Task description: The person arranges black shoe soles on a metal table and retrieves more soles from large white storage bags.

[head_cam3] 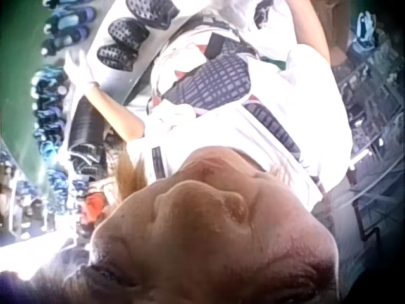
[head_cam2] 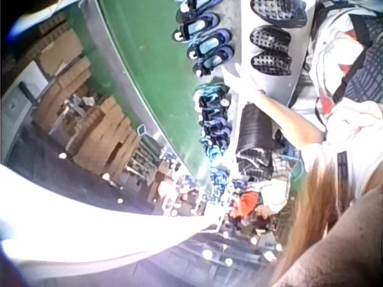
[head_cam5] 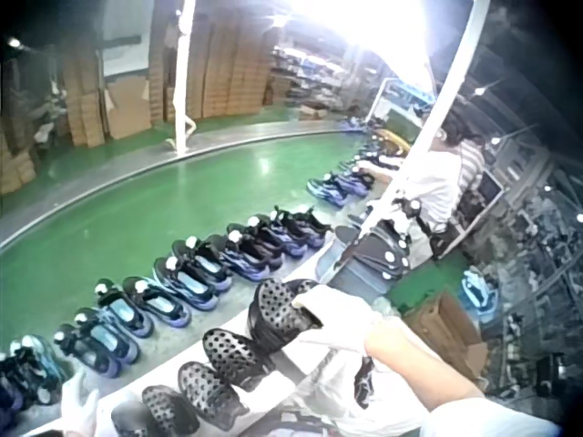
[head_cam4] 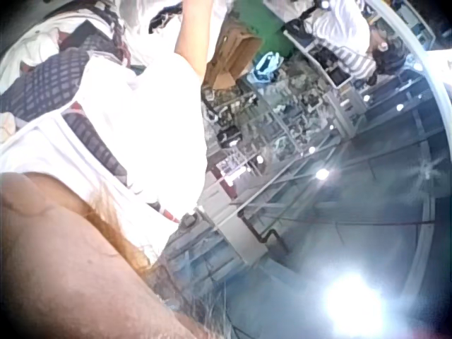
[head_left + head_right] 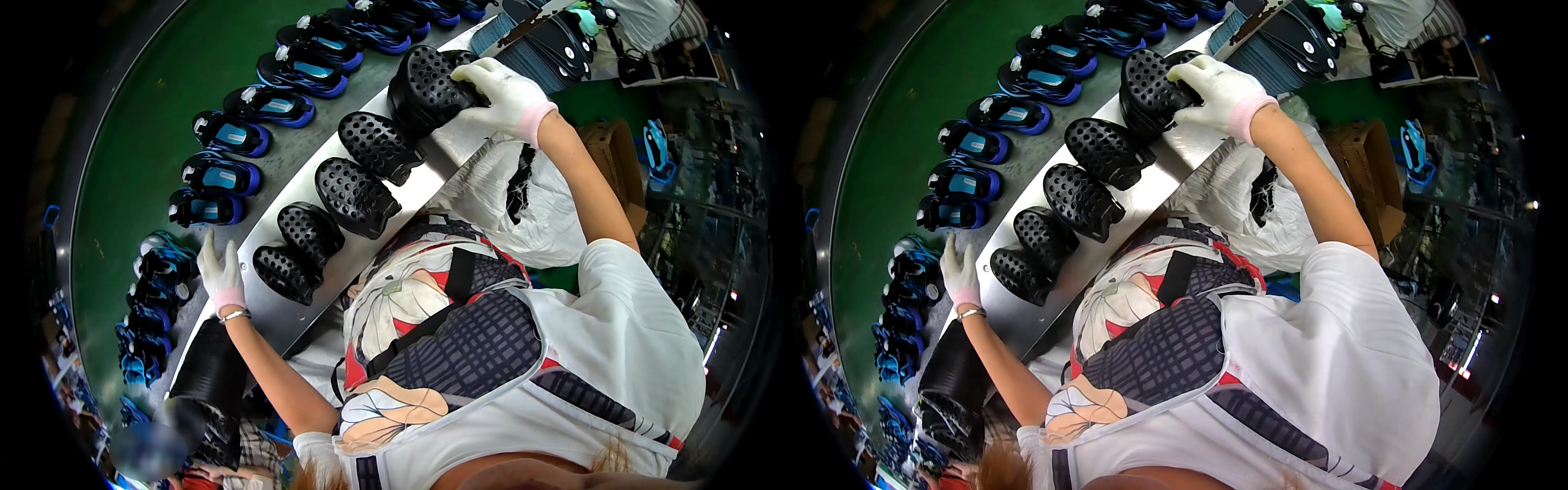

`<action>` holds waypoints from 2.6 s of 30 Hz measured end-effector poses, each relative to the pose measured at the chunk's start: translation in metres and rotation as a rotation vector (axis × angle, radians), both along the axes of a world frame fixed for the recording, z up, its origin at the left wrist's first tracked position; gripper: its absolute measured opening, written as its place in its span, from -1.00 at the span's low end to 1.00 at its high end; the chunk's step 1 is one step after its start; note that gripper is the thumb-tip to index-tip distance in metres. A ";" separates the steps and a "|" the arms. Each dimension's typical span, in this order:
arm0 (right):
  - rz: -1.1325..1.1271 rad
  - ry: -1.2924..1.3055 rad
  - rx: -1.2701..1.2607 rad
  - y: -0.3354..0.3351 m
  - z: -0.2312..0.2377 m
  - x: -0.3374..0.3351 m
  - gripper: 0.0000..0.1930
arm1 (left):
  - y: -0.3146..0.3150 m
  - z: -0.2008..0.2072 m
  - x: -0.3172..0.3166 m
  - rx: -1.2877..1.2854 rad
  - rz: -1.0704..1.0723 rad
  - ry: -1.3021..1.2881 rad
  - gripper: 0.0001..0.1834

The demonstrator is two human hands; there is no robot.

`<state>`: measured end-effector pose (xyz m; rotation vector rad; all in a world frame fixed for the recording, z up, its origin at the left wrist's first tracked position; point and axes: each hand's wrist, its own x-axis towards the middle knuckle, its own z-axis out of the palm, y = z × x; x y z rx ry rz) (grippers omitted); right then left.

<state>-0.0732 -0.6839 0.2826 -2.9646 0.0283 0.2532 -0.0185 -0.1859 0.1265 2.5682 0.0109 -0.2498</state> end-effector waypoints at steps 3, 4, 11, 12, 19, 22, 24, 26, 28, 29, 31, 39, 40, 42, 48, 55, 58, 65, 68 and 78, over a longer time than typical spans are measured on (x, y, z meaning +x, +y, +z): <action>0.060 -0.003 -0.001 -0.002 -0.003 0.009 -0.49 | -0.005 0.009 -0.022 -0.046 0.026 -0.073 -0.50; 0.082 -0.007 -0.014 -0.005 -0.005 0.012 -0.49 | -0.010 0.013 -0.026 -0.063 0.042 -0.041 -0.51; 0.196 0.038 -0.037 -0.015 0.014 0.022 -0.50 | -0.039 0.029 -0.047 -0.165 0.045 -0.033 -0.57; 0.192 0.050 -0.024 -0.013 0.023 0.021 -0.50 | -0.043 0.034 -0.048 -0.175 0.056 -0.042 -0.57; 0.355 -0.072 0.355 0.055 0.044 0.029 -0.46 | -0.095 0.084 -0.030 -0.996 0.247 0.175 -0.44; 0.650 -0.098 0.536 0.122 0.026 0.036 -0.47 | -0.126 0.090 -0.024 -1.602 0.209 0.461 -0.29; 0.658 0.061 0.617 0.159 0.020 0.039 -0.46 | -0.133 0.109 -0.030 -1.821 0.269 0.575 -0.23; 0.639 0.199 0.724 0.180 0.008 0.046 -0.49 | -0.122 0.105 -0.029 -1.861 0.325 0.572 -0.30; 0.592 0.258 0.786 0.201 -0.003 0.052 -0.49 | -0.103 0.090 -0.031 -1.899 0.477 0.425 -0.41; 0.553 0.288 0.807 0.214 -0.012 0.054 -0.49 | -0.088 0.079 -0.033 -1.875 0.529 0.342 -0.48; 0.484 0.460 0.718 0.237 -0.021 0.059 -0.48 | -0.083 0.079 -0.034 -1.838 0.727 0.201 -0.53; 0.544 0.348 0.339 0.317 -0.054 0.086 -0.47 | -0.023 0.022 0.002 -1.578 0.782 0.084 -0.44; 0.567 0.322 0.260 0.320 -0.060 0.096 -0.47 | -0.016 0.011 0.006 -1.430 0.764 0.095 -0.41; 0.584 0.373 0.124 0.331 -0.072 0.119 -0.48 | 0.004 -0.027 0.007 -1.100 0.667 0.086 -0.38; 0.673 0.584 -0.026 0.364 -0.110 0.207 -0.44 | 0.015 -0.057 0.003 -0.270 0.053 -0.182 -0.43; 0.779 0.486 -0.341 0.437 -0.112 0.228 -0.57 | 0.017 -0.054 0.019 -0.135 0.055 -0.151 -0.46; 0.708 0.356 -0.276 0.446 -0.165 0.207 -0.68 | 0.011 -0.058 0.029 -0.075 0.037 -0.071 -0.60; 0.815 0.393 -0.404 0.475 -0.172 0.208 -0.80 | 0.023 -0.078 0.071 -0.140 0.150 0.469 -0.58; 0.847 0.395 -0.408 0.478 -0.181 0.216 -0.78 | 0.024 -0.079 0.079 -0.084 0.074 0.506 -0.62; 0.892 0.402 -0.307 0.480 -0.197 0.220 -0.74 | 0.031 -0.099 0.078 0.001 -0.021 0.419 -0.62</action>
